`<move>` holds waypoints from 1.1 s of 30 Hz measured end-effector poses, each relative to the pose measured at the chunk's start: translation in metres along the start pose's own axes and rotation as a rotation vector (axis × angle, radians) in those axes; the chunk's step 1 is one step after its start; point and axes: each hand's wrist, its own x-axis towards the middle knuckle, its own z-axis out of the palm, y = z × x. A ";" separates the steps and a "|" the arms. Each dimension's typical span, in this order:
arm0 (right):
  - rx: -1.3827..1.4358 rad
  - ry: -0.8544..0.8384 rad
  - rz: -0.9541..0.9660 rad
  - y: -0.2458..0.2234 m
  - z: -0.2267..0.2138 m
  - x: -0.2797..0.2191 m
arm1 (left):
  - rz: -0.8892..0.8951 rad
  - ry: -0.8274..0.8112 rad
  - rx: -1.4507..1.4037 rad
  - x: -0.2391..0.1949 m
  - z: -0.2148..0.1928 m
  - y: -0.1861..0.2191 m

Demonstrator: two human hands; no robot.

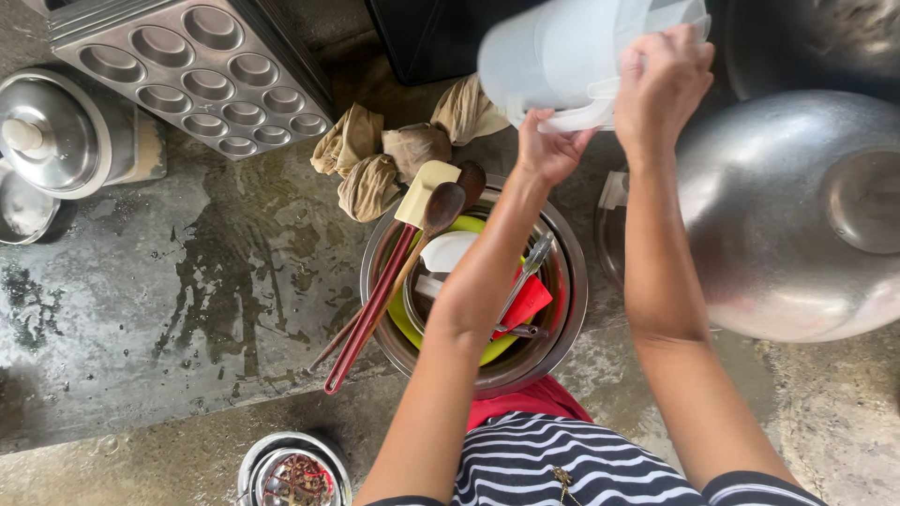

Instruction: The person washes a pink cup, a white lid, and a long-handled spatula at an outdoor sink before placing them into a large metal bowl with other kitchenware.

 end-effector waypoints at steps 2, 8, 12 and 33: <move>-0.197 -0.004 -0.104 -0.015 0.006 0.006 | -0.062 -0.010 -0.201 0.016 -0.016 -0.018; -0.288 -0.168 -0.299 -0.040 0.053 -0.011 | 0.127 -0.040 -0.306 0.058 -0.059 -0.061; -0.310 -0.147 -0.397 -0.040 0.073 -0.011 | 0.174 0.099 -0.258 0.069 -0.044 -0.055; 1.572 -0.535 0.401 -0.080 -0.056 -0.077 | 0.655 0.514 0.619 -0.126 0.035 0.154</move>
